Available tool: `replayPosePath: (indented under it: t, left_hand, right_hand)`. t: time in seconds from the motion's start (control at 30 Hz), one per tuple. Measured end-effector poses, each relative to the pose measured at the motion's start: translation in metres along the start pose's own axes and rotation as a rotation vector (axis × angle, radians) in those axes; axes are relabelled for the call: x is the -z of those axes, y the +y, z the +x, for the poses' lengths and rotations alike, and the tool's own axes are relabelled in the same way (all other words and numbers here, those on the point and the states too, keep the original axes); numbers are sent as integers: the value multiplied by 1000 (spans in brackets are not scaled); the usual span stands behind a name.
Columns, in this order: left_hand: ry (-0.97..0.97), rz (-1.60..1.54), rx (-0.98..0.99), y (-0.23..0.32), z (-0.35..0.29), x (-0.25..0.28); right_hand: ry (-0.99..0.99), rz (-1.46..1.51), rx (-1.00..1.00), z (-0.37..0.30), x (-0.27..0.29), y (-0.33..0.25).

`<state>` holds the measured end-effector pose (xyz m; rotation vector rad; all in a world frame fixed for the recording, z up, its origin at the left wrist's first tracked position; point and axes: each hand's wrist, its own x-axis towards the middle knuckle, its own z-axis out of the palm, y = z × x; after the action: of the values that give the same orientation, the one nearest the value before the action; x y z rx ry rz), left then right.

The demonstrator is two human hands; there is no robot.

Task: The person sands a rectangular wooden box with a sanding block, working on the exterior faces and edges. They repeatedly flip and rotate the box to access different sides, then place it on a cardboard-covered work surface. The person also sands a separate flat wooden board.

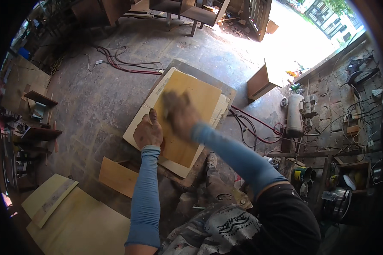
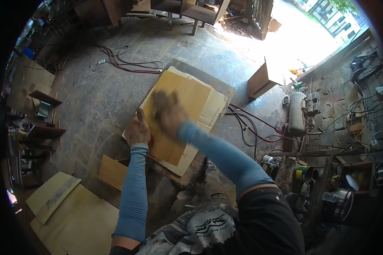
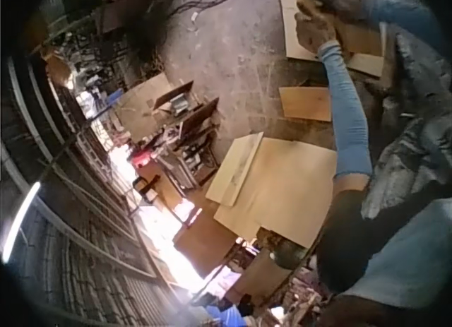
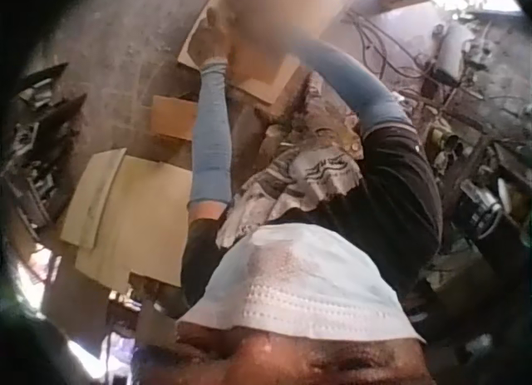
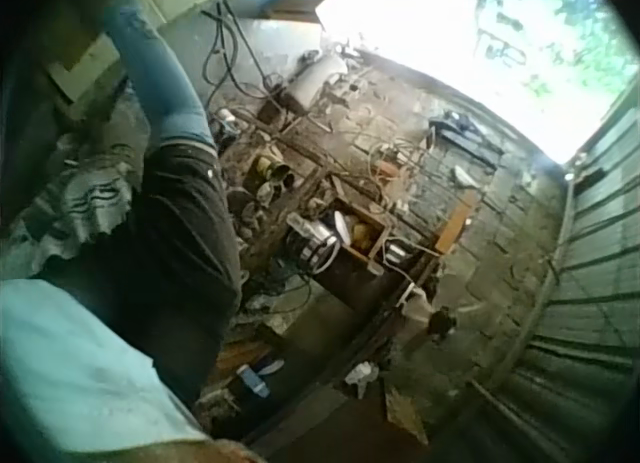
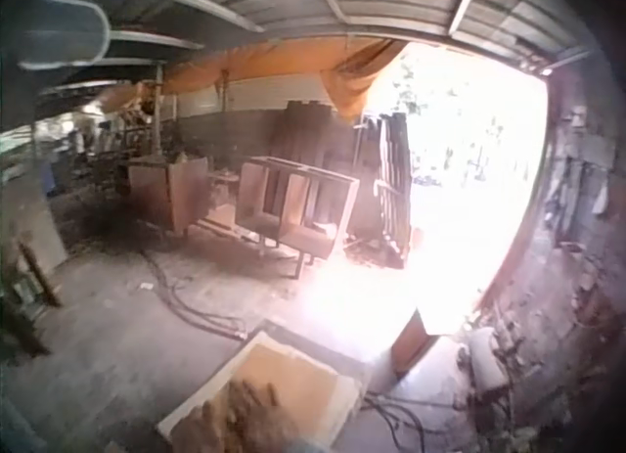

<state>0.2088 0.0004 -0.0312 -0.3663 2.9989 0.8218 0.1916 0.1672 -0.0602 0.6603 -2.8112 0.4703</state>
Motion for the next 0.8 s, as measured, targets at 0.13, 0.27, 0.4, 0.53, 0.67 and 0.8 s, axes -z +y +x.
replayPosePath:
  t: [0.13, 0.27, 0.4, 0.53, 0.67, 0.8]
  left_hand:
    - [40, 23, -13, -9, -3, 2]
    - [22, -22, 13, 0, -8, -2]
    - [95, -46, -13, -16, -8, 5]
    - [48, -41, -11, 3, -12, 0]
    - [74, -69, -15, -12, -10, 3]
    - [21, -31, 37, 12, -12, 0]
  right_hand:
    - [-194, -158, 84, 32, 35, 12]
    - [-139, -214, -61, 58, 33, 17]
    - [-157, -56, -5, 53, 27, 17]
    - [-20, -140, -28, 39, 10, 28]
    - [-159, -113, 57, 9, 34, 4]
    - [-148, -267, -199, 18, 48, 32]
